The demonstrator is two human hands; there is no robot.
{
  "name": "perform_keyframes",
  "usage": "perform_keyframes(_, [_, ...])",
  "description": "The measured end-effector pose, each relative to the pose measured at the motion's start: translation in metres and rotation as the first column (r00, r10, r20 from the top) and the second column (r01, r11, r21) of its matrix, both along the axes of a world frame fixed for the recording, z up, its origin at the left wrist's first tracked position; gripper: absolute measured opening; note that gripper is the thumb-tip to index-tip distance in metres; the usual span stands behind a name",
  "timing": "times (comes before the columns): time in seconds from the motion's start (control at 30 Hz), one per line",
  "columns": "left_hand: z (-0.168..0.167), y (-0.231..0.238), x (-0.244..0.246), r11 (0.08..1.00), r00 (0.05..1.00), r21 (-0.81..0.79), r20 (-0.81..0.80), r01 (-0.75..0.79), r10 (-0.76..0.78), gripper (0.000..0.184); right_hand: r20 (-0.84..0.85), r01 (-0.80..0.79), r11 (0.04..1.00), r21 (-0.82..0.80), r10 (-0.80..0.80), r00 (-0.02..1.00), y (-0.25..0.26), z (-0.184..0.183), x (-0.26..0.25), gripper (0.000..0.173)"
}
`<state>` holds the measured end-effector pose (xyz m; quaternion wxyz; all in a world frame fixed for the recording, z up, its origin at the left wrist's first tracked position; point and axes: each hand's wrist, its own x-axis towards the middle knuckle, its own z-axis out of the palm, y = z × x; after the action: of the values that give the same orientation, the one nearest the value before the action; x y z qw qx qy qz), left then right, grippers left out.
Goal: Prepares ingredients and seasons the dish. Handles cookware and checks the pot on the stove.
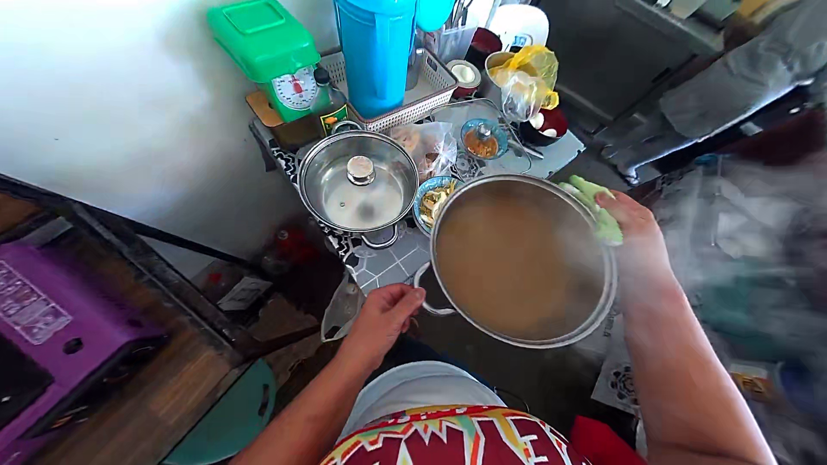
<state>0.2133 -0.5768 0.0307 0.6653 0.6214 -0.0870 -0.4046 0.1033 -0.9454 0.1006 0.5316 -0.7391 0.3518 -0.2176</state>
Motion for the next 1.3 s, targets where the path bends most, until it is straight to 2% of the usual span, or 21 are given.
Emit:
perform_keyframes(0.17, [-0.019,-0.053,0.002,0.993,0.992,0.006,-0.055,0.116,-0.115,0.02,-0.273,0.106,0.977,-0.185,-0.155,0.949,-0.048,-0.006,-0.003,0.034])
perform_keyframes(0.2, [-0.022,-0.06,0.004,0.991,0.989,0.013,-0.063,0.135,-0.133,0.021,-0.274,0.111,0.981,-0.16,-0.152,0.95,-0.059,-0.01,-0.002,0.032])
perform_keyframes(0.3, [-0.028,-0.075,0.006,0.983,0.98,0.034,-0.1,0.179,-0.175,0.02,-0.078,0.114,0.993,-0.01,-0.114,0.99,-0.071,-0.021,-0.007,0.021])
perform_keyframes(0.37, [-0.03,-0.081,0.008,0.981,0.974,0.047,-0.134,0.188,-0.18,0.02,-0.042,0.128,0.992,0.023,-0.127,0.991,-0.073,-0.024,-0.004,0.02])
perform_keyframes(0.53, [-0.035,-0.088,0.013,0.979,0.966,0.087,-0.197,0.186,-0.166,0.021,-0.062,0.096,0.994,0.053,-0.092,0.994,-0.078,-0.022,0.013,0.02])
perform_keyframes(0.77, [-0.042,-0.09,0.025,0.991,0.97,0.06,-0.219,0.121,-0.106,0.022,-0.096,0.079,0.992,0.094,-0.07,0.993,-0.083,-0.022,0.04,0.019])
perform_keyframes(0.97, [-0.039,-0.093,0.035,0.994,0.963,0.058,-0.259,0.095,-0.077,0.021,-0.151,0.052,0.998,0.03,-0.047,0.987,-0.086,-0.015,0.065,0.018])
perform_keyframes(1.3, [-0.044,-0.096,0.042,0.996,0.949,0.046,-0.31,0.077,-0.06,0.022,-0.198,0.032,0.999,0.018,-0.027,0.98,-0.094,-0.013,0.085,0.018])
